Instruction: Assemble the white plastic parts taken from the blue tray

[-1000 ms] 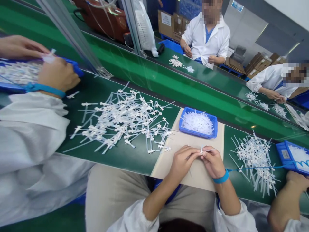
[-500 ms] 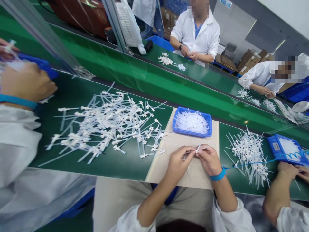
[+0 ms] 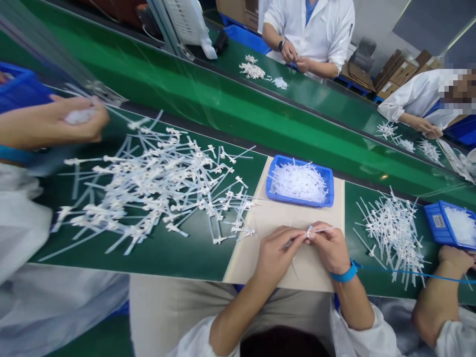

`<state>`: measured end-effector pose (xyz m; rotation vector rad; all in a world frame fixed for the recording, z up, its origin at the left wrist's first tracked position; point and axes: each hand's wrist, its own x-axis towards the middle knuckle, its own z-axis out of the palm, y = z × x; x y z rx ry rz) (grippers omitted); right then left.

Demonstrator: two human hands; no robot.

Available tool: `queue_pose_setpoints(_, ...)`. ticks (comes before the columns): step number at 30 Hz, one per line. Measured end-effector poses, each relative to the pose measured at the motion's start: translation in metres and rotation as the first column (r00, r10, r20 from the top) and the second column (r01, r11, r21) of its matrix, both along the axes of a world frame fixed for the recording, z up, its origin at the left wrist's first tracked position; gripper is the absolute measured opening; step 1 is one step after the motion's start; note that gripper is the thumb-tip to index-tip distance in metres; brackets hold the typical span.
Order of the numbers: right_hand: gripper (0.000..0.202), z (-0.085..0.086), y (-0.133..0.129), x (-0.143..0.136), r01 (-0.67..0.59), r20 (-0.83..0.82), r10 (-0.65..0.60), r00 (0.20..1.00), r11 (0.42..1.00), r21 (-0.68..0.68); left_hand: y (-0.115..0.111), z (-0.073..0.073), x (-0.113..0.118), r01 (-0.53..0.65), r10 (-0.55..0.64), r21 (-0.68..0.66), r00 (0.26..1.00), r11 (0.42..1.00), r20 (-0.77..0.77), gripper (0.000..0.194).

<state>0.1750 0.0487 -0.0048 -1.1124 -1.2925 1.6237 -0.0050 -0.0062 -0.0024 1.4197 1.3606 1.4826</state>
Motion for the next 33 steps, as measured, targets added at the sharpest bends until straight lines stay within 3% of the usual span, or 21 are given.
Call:
queue_pose_setpoints(6, 0.014, 0.002, 0.002, -0.004, -0.011, 0.022, 0.009, 1.000, 0.998, 0.062, 0.003, 0.000, 0.001, -0.016, 0.018, -0.053, 0.999, 0.998, 0.031, 0.020)
queue_pose_setpoints(12, 0.025, -0.001, 0.003, -0.006, -0.010, -0.032, 0.009, 0.999, 1.000, -0.009, 0.008, 0.003, 0.003, -0.046, 0.063, -0.151, 0.993, 0.987, 0.104, 0.014)
queue_pose_setpoints(18, 0.031, 0.005, 0.002, -0.011, 0.048, 0.000, -0.048, 0.999, 0.999, -0.021, 0.007, -0.001, 0.003, -0.014, 0.028, -0.131, 0.994, 0.991, 0.105, 0.014)
queue_pose_setpoints(28, 0.025, 0.012, -0.001, -0.011, 0.013, 0.093, -0.029, 0.995, 0.986, 0.167, 0.007, -0.005, 0.001, -0.020, 0.023, -0.084, 0.999, 0.996, 0.041, 0.012)
queue_pose_setpoints(33, 0.030, 0.008, 0.000, -0.013, 0.028, 0.067, -0.035, 0.997, 0.995, 0.097, 0.006, -0.007, 0.002, -0.027, 0.032, -0.100, 0.999, 0.995, 0.045, 0.012)
